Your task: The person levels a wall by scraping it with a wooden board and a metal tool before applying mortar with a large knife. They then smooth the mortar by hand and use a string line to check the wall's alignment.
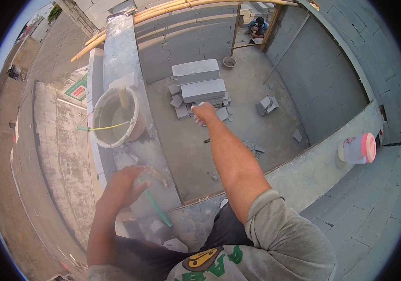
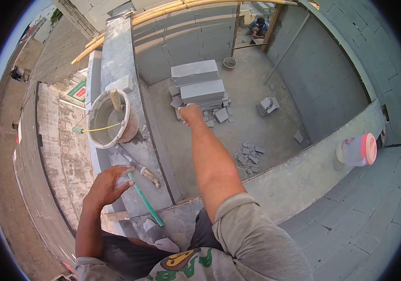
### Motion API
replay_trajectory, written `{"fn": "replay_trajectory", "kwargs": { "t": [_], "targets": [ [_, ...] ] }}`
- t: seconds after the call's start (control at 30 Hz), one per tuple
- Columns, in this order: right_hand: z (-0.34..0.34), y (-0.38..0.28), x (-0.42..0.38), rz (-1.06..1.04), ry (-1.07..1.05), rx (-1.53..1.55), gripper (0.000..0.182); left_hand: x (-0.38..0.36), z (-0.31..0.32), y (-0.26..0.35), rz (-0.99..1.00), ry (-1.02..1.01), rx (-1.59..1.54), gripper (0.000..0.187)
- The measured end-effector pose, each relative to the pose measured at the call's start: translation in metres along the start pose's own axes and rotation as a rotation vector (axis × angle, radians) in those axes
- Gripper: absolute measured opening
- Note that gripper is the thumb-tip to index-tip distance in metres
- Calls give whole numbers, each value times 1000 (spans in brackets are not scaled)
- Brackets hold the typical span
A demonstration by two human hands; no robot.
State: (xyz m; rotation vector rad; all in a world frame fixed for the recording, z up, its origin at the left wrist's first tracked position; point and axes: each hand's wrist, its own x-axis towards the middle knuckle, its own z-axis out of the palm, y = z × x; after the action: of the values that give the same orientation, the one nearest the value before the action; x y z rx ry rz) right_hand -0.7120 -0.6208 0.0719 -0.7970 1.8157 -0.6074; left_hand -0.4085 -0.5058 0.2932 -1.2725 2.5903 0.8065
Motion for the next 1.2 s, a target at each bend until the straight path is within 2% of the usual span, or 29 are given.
{"fn": "replay_trajectory", "kwargs": {
  "t": [0.07, 0.1, 0.27, 0.33, 0.43, 0.53, 0.67, 0.73, 0.77, 0.8, 0.87, 1.0, 1.07, 1.2],
  "targets": [
    [-3, 13, 14, 109, 4, 266, 29, 8, -3, 4, -32, 35, -3, 40],
    [-3, 14, 15, 117, -20, 265, 29, 10, -2, 6, -65, 84, -24, 41],
    [4, 22, 37, 128, -51, 294, 31, 6, 0, 24, -126, 73, -33, 39],
    [6, 22, 38, 125, -85, 300, 31, 1, -2, 27, -117, -48, 39, 40],
    [8, 21, 40, 128, -107, 329, 30, -3, -6, 27, -130, -65, 60, 42],
    [1, 27, 38, 140, -72, 379, 31, 8, -12, 32, -149, -72, 59, 43],
    [-24, 32, 31, 130, 31, 509, 31, 8, 3, 36, -46, -4, 74, 43],
    [-34, 40, 28, 136, 47, 440, 30, -4, 16, 30, 62, 6, 26, 44],
    [-39, 44, 25, 149, 63, 396, 30, -11, 21, 24, 5, -59, -2, 44],
    [-44, 48, 23, 144, 76, 380, 30, -18, 26, 18, 14, -48, -16, 44],
    [-52, 53, 17, 198, 146, 355, 29, -29, 30, 6, 21, -154, 50, 42],
    [-58, 41, 0, 159, 231, 474, 29, -42, 39, -1, 62, -101, 8, 46],
    [-60, 29, -1, 140, 205, 377, 29, -38, 43, -4, 40, -160, -99, 47],
    [-55, 14, -6, 120, 225, 237, 28, -33, 35, -8, 24, -279, 97, 48]
  ]
}}
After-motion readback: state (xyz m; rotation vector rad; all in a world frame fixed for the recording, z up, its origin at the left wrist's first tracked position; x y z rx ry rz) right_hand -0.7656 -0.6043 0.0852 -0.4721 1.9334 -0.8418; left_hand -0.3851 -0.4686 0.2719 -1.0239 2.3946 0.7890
